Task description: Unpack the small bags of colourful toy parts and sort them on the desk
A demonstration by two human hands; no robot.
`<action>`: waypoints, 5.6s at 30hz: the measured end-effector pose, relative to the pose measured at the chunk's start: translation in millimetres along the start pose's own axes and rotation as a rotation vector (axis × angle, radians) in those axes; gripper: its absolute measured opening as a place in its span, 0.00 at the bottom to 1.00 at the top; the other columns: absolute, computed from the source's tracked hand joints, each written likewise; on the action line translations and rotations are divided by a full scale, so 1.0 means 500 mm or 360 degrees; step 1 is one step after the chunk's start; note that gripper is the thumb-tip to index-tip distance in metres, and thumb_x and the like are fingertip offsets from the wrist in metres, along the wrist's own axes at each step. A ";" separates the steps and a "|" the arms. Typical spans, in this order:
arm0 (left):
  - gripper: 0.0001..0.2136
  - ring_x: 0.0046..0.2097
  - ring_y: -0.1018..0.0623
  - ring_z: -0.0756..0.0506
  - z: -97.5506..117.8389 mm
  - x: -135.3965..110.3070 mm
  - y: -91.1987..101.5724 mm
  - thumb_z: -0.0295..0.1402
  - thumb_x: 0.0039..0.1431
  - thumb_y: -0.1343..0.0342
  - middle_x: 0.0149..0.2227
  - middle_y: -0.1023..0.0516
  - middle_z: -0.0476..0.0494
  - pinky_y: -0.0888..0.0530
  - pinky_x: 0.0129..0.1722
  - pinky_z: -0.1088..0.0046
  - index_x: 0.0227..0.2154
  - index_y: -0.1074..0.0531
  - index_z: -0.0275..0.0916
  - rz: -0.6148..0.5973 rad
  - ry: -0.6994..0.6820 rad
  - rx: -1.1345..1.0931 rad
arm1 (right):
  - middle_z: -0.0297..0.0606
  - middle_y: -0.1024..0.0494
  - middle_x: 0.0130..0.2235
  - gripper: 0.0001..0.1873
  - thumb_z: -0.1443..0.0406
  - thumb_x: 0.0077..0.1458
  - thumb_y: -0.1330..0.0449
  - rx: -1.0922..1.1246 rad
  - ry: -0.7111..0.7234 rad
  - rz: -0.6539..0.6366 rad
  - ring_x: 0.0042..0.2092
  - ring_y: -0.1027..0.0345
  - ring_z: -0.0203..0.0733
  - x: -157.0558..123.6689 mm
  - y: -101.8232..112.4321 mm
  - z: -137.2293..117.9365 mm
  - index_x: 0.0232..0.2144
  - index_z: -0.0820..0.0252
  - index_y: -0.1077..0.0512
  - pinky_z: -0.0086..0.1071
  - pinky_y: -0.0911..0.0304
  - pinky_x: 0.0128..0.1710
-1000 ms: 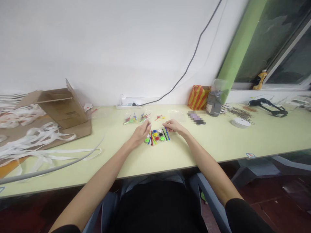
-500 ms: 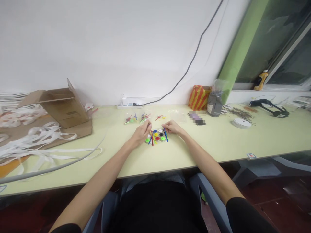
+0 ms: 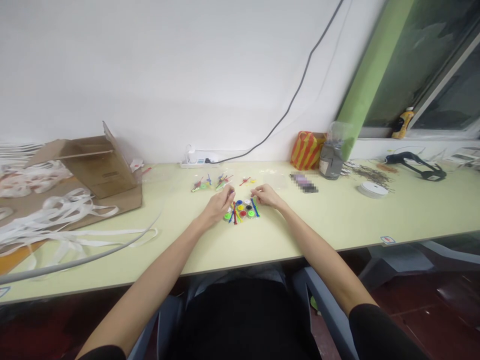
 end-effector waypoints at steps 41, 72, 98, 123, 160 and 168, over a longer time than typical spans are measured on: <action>0.14 0.42 0.22 0.35 -0.116 -0.016 0.006 0.29 0.64 0.59 0.37 0.21 0.36 0.33 0.38 0.64 0.48 0.32 0.39 -0.0201 0.0560 0.0861 | 0.38 0.21 0.33 0.04 0.69 0.50 0.36 -0.0946 0.0253 -0.0189 0.32 0.31 0.36 -0.025 0.048 -0.038 0.32 0.62 0.24 0.25 0.41 0.30; 0.15 0.39 0.24 0.42 -0.066 -0.005 0.005 0.35 0.69 0.59 0.36 0.24 0.44 0.32 0.40 0.68 0.52 0.33 0.40 -0.0018 0.0304 0.0446 | 0.46 0.20 0.43 0.16 0.58 0.64 0.46 -0.0151 0.0508 0.0321 0.40 0.25 0.43 0.034 0.047 -0.089 0.46 0.62 0.28 0.36 0.32 0.43; 0.13 0.40 0.27 0.46 -0.003 -0.001 0.001 0.45 0.66 0.50 0.38 0.26 0.46 0.31 0.41 0.70 0.43 0.33 0.40 0.0023 -0.0020 0.0014 | 0.36 0.23 0.34 0.10 0.57 0.65 0.48 -0.0112 0.0765 0.0013 0.38 0.27 0.43 -0.100 -0.075 -0.182 0.44 0.54 0.36 0.34 0.35 0.42; 0.14 0.28 0.37 0.49 0.025 -0.005 -0.011 0.40 0.70 0.59 0.25 0.37 0.51 0.38 0.31 0.71 0.28 0.40 0.41 -0.0148 -0.0042 -0.0006 | 0.29 0.32 0.21 0.21 0.47 0.53 0.38 0.0857 0.0422 -0.0235 0.20 0.46 0.34 -0.077 -0.030 -0.157 0.32 0.55 0.38 0.27 0.56 0.19; 0.08 0.39 0.29 0.46 0.003 0.002 -0.003 0.36 0.65 0.48 0.38 0.29 0.46 0.32 0.40 0.70 0.43 0.33 0.40 0.0016 -0.0144 0.0095 | 0.43 0.25 0.26 0.17 0.61 0.60 0.46 -0.1231 0.0186 0.0122 0.28 0.37 0.39 -0.049 -0.010 -0.081 0.23 0.63 0.27 0.32 0.53 0.28; 0.14 0.29 0.29 0.49 -0.001 0.001 -0.015 0.44 0.58 0.39 0.29 0.28 0.52 0.33 0.32 0.72 0.36 0.36 0.41 -0.0046 -0.0035 -0.0136 | 0.39 0.22 0.30 0.20 0.52 0.55 0.37 0.0152 0.0524 -0.0325 0.30 0.31 0.38 -0.073 -0.048 -0.141 0.34 0.65 0.25 0.29 0.38 0.31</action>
Point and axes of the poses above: each hand's wrist, its own x-axis towards the middle knuckle, its own y-axis out of the back of the hand, z = x × y, the point moved 7 cm from there along x, towards the middle knuckle
